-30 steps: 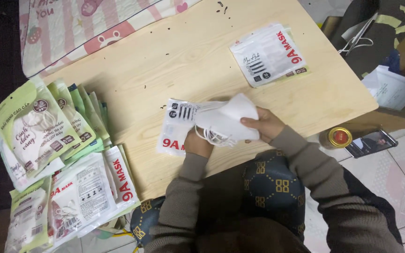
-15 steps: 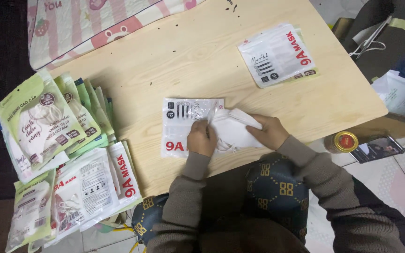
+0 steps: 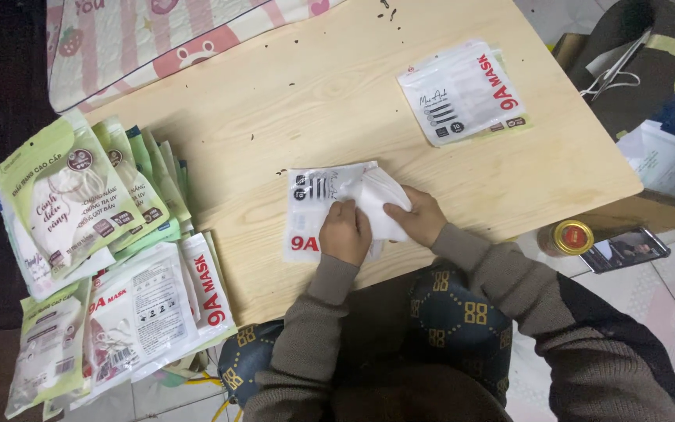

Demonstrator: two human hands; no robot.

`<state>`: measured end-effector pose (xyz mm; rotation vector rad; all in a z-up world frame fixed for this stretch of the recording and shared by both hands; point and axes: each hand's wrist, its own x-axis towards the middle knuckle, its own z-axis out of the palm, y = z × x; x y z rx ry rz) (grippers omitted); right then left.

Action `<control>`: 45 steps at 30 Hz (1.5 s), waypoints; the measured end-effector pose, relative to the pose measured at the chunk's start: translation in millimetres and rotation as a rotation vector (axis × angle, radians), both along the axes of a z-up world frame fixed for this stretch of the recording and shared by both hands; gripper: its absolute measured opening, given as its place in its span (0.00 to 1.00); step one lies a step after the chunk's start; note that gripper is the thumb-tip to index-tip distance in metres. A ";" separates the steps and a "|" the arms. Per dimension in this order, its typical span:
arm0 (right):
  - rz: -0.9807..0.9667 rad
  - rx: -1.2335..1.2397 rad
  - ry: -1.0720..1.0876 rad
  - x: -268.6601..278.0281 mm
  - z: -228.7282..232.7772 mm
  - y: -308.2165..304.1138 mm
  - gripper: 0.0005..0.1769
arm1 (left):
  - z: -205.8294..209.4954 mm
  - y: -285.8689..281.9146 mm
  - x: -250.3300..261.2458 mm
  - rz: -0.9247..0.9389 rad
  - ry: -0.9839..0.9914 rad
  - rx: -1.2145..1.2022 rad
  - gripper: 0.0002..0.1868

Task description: Packaging face masks into plastic bags by stacking them and sliding them inside

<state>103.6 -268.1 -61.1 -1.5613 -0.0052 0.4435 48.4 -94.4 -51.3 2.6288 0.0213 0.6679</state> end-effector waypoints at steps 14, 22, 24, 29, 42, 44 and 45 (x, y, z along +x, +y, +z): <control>0.201 -0.038 0.205 -6.3 3.6 -5.2 0.30 | -7.7 1.9 -1.7 -0.045 0.069 0.033 0.06; 0.279 -0.020 0.248 -4.3 -16.3 23.6 0.30 | -3.4 -4.1 -6.3 -0.078 0.064 0.112 0.03; 0.296 -0.025 0.247 14.5 -70.4 28.7 0.29 | -7.1 -7.3 -8.1 -0.102 0.068 0.096 0.04; 0.320 -0.353 -0.075 0.5 5.4 49.5 0.18 | -16.1 -11.4 -11.0 -0.083 0.016 0.157 0.06; 0.077 -0.932 -0.655 28.0 -9.0 30.8 0.13 | 14.6 33.0 -43.5 -0.415 0.356 0.088 0.48; 0.248 -0.770 -0.795 18.9 -4.0 22.8 0.22 | 4.0 36.2 -53.7 -0.409 0.377 0.319 0.56; 0.207 -0.787 -0.761 13.3 -0.6 26.8 0.22 | 7.1 32.6 -55.5 -0.462 0.382 0.326 0.56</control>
